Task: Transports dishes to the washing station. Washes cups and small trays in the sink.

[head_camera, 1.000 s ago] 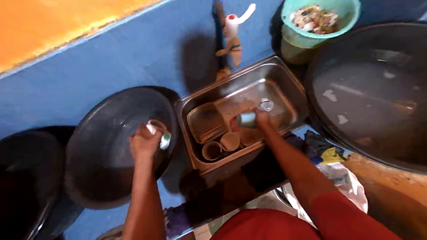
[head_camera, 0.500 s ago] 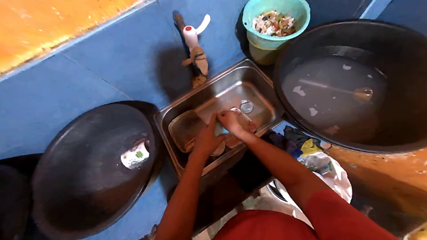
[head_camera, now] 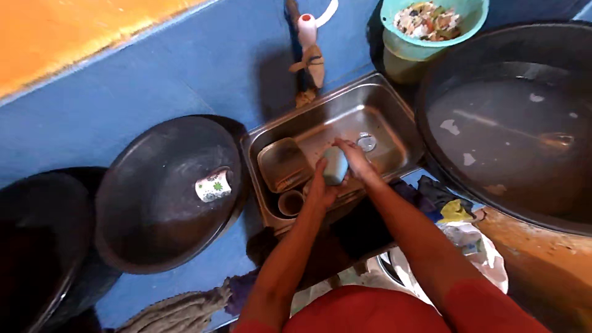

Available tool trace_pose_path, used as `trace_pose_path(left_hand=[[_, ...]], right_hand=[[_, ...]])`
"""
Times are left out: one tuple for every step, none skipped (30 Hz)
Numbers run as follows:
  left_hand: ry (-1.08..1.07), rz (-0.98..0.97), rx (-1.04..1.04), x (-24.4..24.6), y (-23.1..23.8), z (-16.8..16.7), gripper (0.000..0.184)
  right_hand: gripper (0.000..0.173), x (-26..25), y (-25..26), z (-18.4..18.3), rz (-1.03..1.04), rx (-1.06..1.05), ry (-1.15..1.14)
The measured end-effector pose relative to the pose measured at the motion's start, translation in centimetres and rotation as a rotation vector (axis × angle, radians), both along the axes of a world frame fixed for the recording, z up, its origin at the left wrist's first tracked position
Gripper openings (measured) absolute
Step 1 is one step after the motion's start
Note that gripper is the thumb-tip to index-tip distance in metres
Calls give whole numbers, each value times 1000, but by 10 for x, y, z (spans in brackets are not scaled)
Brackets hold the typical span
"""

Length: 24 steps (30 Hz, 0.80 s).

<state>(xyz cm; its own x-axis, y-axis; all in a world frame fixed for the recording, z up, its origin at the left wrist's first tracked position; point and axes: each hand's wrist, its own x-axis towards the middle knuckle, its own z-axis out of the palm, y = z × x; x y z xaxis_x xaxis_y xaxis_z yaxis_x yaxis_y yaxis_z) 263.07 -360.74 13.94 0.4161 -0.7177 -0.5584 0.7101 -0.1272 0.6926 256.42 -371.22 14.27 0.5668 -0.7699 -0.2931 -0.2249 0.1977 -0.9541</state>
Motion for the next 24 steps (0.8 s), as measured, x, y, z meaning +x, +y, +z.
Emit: trace_pose_path(left_hand=[[124, 28, -77, 0, 2, 1, 45], [210, 31, -148, 1, 4, 0, 50], [228, 7, -179, 4, 7, -2, 52], [172, -42, -171, 7, 11, -2, 50], [36, -123, -126, 12, 14, 0, 43], [-180, -233, -53, 15, 16, 3, 41], [-470, -329, 74, 16, 14, 8, 59], [-736, -389, 217, 14, 8, 10, 78], [-923, -408, 330, 12, 2, 8, 84], [-1011, -405, 391, 10, 0, 9, 83], [-1000, -375, 384, 9, 2, 14, 80], [-885, -314, 295, 9, 8, 20, 75], [-681, -242, 172, 10, 13, 22, 65], [-447, -171, 40, 11, 16, 21, 47], [-229, -136, -62, 13, 17, 21, 30], [-46, -115, -131, 15, 17, 23, 29], [71, -115, -166, 18, 17, 24, 35], [124, -137, -177, 22, 17, 24, 39], [141, -167, -163, 26, 17, 24, 41], [121, -198, -109, 29, 17, 26, 40], [69, -241, -39, 32, 15, 28, 38], [-17, -297, 41, 35, 14, 31, 35], [-151, -358, 122, 37, 14, 32, 31], [-326, -428, 194, 41, 13, 32, 34]], right_hand=[[55, 4, -8, -3, 3, 25, -4], [52, 7, -12, 0, 23, -5, 20], [49, 9, -14, 7, 64, -77, 72], [48, 11, -14, 15, 129, -173, 148], [49, 14, -16, 22, 213, -276, 247], [49, 18, -15, 29, 301, -388, 362], [50, 23, -10, 40, 415, -475, 520], [52, 28, -2, 54, 533, -539, 687], [55, 33, 7, 63, 617, -603, 788], [56, 37, 11, 69, 652, -638, 817], [56, 40, 12, 72, 655, -653, 788], [55, 40, 9, 71, 647, -645, 709], [53, 37, 4, 63, 606, -608, 569], [49, 35, -2, 50, 523, -534, 392], [44, 33, -8, 41, 440, -376, 235], [39, 31, -10, 34, 345, -183, 86], [32, 29, -8, 28, 246, -1, -59], [26, 27, -5, 21, 154, 144, -196], [23, 27, -2, 13, 72, 263, -311], [24, 27, 0, 6, 17, 365, -378], [28, 25, 0, 1, 21, 425, -400], [32, 21, 1, -2, 76, 434, -395], [36, 16, 4, -1, 164, 385, -349], [39, 9, 9, 5, 252, 274, -270]])
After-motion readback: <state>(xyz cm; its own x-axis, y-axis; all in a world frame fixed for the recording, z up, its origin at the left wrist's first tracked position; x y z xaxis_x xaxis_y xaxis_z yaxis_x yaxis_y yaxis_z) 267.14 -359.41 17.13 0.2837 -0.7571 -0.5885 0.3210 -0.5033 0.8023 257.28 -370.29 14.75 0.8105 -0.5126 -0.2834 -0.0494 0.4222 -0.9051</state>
